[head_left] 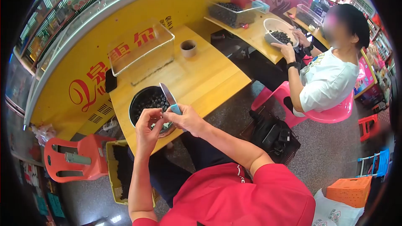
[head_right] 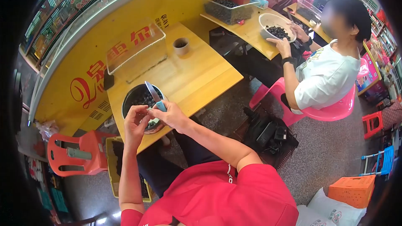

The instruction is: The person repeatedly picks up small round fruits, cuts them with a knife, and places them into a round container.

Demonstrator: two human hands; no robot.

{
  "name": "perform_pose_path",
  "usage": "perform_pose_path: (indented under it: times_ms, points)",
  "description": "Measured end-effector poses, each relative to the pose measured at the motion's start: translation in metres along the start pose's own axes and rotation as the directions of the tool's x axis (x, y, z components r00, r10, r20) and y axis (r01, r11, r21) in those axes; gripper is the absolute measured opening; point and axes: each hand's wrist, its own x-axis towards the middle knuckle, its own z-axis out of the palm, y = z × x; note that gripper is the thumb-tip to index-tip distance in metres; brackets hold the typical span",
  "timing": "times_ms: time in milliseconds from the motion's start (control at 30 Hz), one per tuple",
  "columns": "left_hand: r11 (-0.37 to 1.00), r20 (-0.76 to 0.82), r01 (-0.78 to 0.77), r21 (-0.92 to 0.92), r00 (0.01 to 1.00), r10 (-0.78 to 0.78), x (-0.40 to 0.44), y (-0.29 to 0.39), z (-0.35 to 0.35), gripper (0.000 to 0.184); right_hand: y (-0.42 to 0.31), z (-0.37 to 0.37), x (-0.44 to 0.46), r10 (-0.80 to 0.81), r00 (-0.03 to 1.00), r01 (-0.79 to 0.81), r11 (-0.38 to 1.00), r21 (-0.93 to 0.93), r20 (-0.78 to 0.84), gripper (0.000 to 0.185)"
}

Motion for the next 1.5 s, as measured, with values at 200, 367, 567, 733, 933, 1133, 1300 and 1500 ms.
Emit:
perform_pose_path:
  times_ms: [200, 367, 567, 733, 933, 1133, 1300, 1500]
  points:
    - [0.994, -0.101, 0.101, -0.05, 0.989, -0.106, -0.007, 0.012, 0.005, 0.012, -0.012, 0.012, 0.0, -0.05, 0.998, 0.052, 0.998, 0.024, -0.046, 0.017]
    - [0.998, -0.138, 0.0, -0.056, 0.99, -0.008, -0.009, 0.013, 0.002, 0.017, -0.014, 0.016, 0.002, -0.07, 0.997, 0.073, 0.995, 0.069, -0.033, 0.02]
    - [0.989, -0.177, -0.062, -0.134, 0.983, 0.038, -0.019, 0.01, 0.006, 0.017, -0.028, 0.02, -0.006, -0.074, 0.997, 0.075, 0.994, -0.074, 0.021, 0.022]
    - [0.995, -0.208, -0.1, -0.018, 0.974, 0.094, -0.026, 0.011, 0.012, 0.018, -0.022, 0.014, -0.005, -0.049, 0.997, 0.052, 0.998, -0.043, 0.056, 0.025]
    - [0.958, -0.265, -0.046, -0.285, 0.964, -0.032, -0.034, 0.012, 0.022, 0.016, -0.026, 0.016, -0.011, -0.032, 0.994, 0.033, 0.999, -0.012, 0.1, 0.021]
    - [0.925, -0.27, 0.021, -0.38, 0.954, -0.132, -0.037, 0.004, 0.014, 0.02, -0.029, 0.009, -0.009, -0.4, 0.886, 0.447, 0.594, -0.669, 0.236, 0.018]
    - [0.931, -0.228, 0.006, -0.364, 0.969, -0.095, -0.035, 0.008, 0.01, 0.017, -0.032, 0.008, -0.008, -0.526, 0.708, 0.61, 0.118, -0.783, 0.472, 0.015]
    - [0.95, -0.223, 0.034, -0.311, 0.969, -0.108, -0.034, 0.007, 0.006, 0.017, -0.034, 0.006, -0.003, -0.503, 0.712, 0.584, 0.037, -0.811, 0.489, 0.019]
